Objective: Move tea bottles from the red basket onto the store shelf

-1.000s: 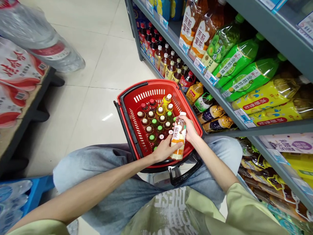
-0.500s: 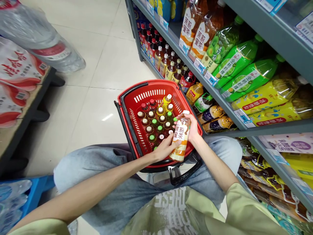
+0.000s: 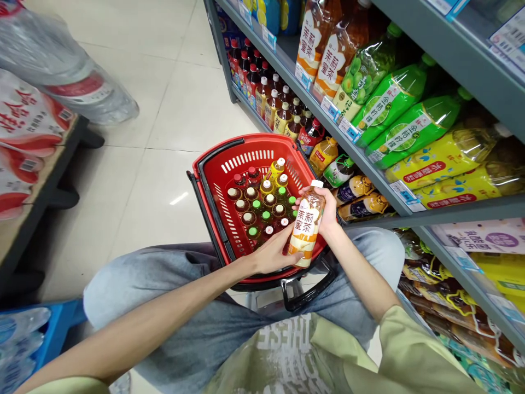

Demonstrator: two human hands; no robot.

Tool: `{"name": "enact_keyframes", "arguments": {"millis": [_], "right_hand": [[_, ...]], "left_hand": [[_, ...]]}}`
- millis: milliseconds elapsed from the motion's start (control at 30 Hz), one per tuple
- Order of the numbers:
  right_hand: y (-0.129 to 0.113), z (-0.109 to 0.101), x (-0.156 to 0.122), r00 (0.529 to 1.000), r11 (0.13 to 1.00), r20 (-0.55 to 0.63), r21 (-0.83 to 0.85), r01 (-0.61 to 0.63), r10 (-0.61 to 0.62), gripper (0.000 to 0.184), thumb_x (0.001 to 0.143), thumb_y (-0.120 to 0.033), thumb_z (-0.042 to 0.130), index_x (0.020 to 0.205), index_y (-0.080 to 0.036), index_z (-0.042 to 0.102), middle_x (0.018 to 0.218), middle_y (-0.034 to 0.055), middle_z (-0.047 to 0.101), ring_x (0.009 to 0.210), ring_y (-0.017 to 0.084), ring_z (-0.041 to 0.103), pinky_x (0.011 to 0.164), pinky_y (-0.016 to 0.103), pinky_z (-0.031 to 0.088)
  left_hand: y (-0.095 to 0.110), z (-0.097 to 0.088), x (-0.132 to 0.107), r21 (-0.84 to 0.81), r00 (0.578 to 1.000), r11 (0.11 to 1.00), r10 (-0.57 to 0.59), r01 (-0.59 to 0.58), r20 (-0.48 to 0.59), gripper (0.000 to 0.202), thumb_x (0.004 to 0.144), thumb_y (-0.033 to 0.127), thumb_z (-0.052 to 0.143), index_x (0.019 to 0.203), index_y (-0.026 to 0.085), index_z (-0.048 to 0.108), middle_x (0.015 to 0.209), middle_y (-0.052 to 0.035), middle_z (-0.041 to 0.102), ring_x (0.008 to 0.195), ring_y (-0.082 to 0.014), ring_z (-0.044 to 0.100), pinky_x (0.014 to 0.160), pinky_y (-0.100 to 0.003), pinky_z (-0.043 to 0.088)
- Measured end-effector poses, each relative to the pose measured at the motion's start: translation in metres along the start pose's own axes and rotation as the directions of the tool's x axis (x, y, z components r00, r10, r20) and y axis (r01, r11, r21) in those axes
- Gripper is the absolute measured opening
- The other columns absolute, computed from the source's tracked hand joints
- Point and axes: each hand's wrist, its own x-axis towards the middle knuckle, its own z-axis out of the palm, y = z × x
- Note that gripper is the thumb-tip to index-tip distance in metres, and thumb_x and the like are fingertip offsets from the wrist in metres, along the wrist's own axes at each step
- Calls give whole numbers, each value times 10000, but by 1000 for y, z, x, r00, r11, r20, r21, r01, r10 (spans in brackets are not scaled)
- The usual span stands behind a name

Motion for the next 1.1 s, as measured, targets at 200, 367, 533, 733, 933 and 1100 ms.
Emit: {"name": "enact_keyframes", "arguments": {"millis": [200, 367, 533, 733, 933, 1100], "right_hand": [[0, 2, -1, 1000, 999, 15, 25, 21, -22, 218, 690, -360, 616, 790, -172, 664, 776, 47, 730, 643, 198, 688, 552, 310, 596], [4, 7, -1, 998, 999, -61, -51, -19, 16, 185, 730, -356, 646, 791, -181, 652, 747, 33, 722, 630, 189, 694, 523, 276, 570], [11, 8, 1, 980, 994, -177, -51, -100, 89, 187, 739, -349, 678, 791, -174, 640, 775, 37, 730, 615, 174, 699, 532, 256, 561], [9, 6, 2, 978, 994, -178, 3, -111, 110, 180, 742, -350, 680, 781, -180, 638, 768, 31, 733, 604, 178, 690, 446, 238, 499], [9, 8, 2, 972, 999, -230, 5, -52, 52, 227, 765, -400, 666, 781, -174, 649, 738, 24, 728, 572, 157, 664, 479, 251, 523], [15, 13, 5, 946, 990, -298, -81, 112, -131, 217, 731, -366, 740, 795, -180, 648, 706, 3, 715, 585, 153, 664, 532, 248, 543]], "left_hand": [[1, -2, 1, -9, 1000, 1000, 10, -10, 23, 848, 848, 304, 666, 1584, 194, 259, 1482, -129, 545, 1228, -306, 589, 1107, -453, 437], [-4, 4, -4, -219, 992, 968, -126, 119, -17, 804, 861, 309, 661, 1569, 211, 292, 1431, -119, 589, 1184, -286, 618, 1008, -425, 513], [-10, 8, -7, -326, 972, 923, -230, 205, -40, 736, 858, 343, 673, 1520, 188, 390, 1412, -123, 606, 1193, -293, 615, 1042, -451, 494], [-2, 8, -3, -452, 967, 865, -254, 219, -18, 771, 819, 353, 731, 1501, 178, 416, 1387, -120, 629, 1171, -283, 634, 1011, -427, 519], [3, -3, 2, -316, 980, 936, -184, 152, -72, 823, 812, 460, 753, 1501, 169, 410, 1299, -117, 667, 1145, -274, 642, 990, -409, 529], [-4, -9, 8, 307, 950, 930, -110, 202, -291, 990, 696, 495, 831, 1517, 137, 410, 1271, -168, 628, 1109, -330, 622, 1018, -499, 487]]}}
